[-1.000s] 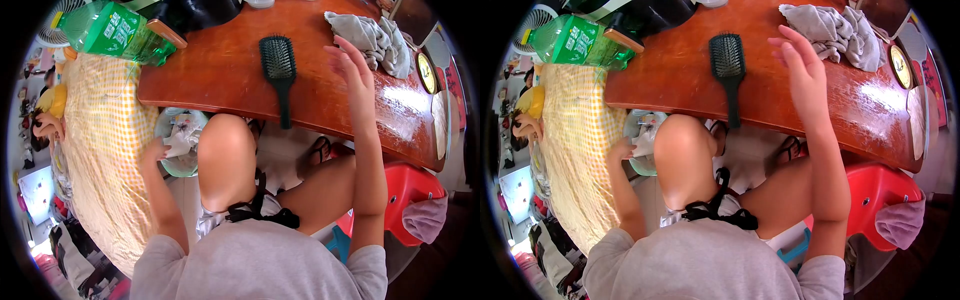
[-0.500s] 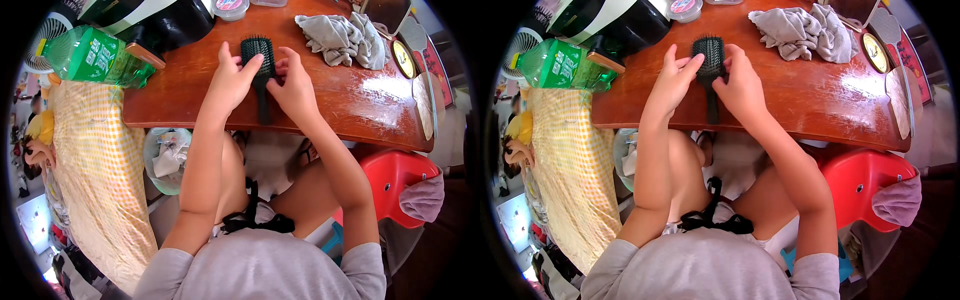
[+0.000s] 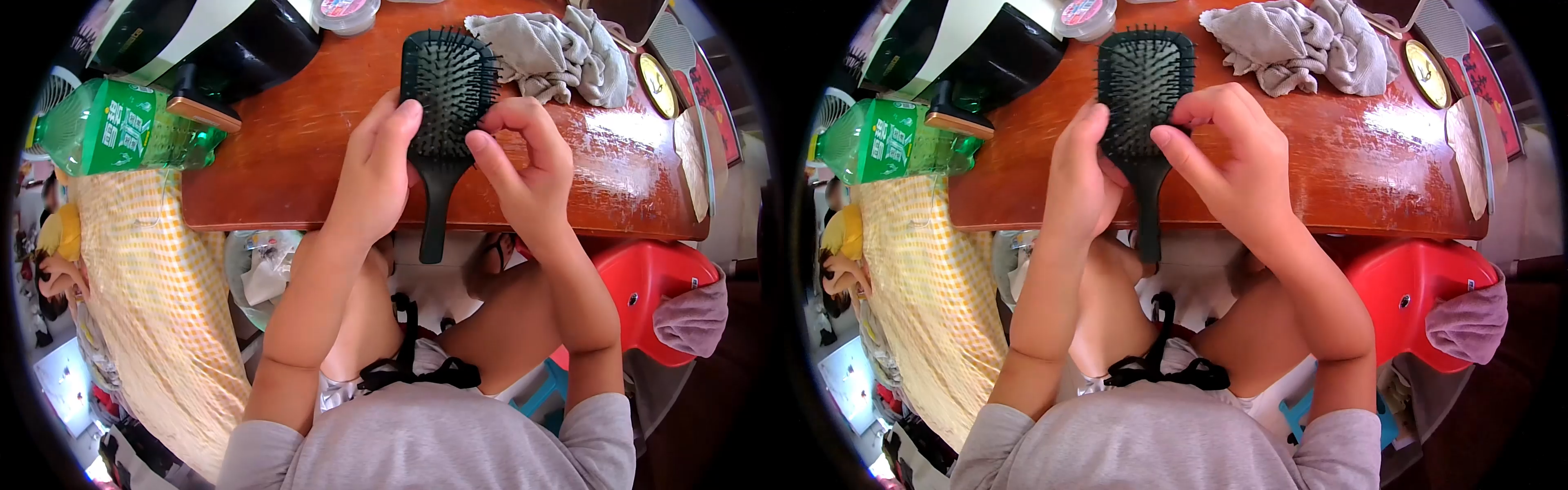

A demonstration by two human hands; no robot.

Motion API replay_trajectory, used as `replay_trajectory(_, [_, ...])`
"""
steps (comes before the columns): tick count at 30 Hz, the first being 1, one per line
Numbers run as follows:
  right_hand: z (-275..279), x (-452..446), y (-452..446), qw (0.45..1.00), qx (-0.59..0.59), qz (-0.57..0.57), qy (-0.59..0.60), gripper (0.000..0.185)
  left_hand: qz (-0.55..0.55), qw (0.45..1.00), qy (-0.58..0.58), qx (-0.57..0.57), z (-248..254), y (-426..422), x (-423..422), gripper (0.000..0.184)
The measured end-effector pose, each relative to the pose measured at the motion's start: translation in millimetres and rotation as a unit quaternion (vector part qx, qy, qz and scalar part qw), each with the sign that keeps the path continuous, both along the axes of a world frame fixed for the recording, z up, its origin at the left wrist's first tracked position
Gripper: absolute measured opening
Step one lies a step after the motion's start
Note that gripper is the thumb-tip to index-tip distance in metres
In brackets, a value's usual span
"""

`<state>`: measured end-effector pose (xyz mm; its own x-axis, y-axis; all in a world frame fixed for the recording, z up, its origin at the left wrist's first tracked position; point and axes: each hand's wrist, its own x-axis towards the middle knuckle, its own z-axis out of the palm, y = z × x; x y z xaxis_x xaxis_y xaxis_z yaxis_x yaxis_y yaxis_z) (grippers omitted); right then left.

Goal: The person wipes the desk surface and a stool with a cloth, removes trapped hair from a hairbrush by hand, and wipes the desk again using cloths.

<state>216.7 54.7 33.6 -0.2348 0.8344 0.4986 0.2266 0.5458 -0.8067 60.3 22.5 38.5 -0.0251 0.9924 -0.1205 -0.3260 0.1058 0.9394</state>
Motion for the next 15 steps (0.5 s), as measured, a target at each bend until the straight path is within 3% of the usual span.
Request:
replay_trajectory(2, [2, 1, 1, 0.998, 0.056, 0.033, 0.008, 0.016, 0.023, 0.999, -0.034, 0.030, 4, -2, -1, 0.037])
replay_trajectory(6, [1, -3, 0, 0.998, 0.059, 0.030, 0.012, 0.015, 0.012, 0.999, -0.019, 0.035, 5, -5, -2, 0.039])
replay_trajectory(9, [5, -8, -2, 0.994, 0.049, -0.007, 0.095, 0.017, 0.015, 0.999, -0.018, 0.033, 4, -5, 0, 0.038])
replay_trajectory(11, [9, -4, -2, 0.991, 0.121, -0.027, -0.052, 0.022, 0.023, 0.999, -0.010, 0.033, 1, -6, 2, 0.035])
replay_trajectory(12, [7, -3, -1, 0.991, 0.121, -0.027, -0.052, 0.022, 0.023, 0.999, -0.010, 0.034, 2, -7, 3, 0.035])
replay_trajectory(14, [0, -3, 3, 0.975, 0.178, -0.061, -0.115, 0.024, 0.018, 0.986, 0.158, 0.055, 5, -10, 6, 0.036])
replay_trajectory(15, [0, -3, 3, 0.975, 0.179, -0.062, -0.116, 0.024, 0.028, 0.986, 0.157, 0.052, 4, -10, 9, 0.035])
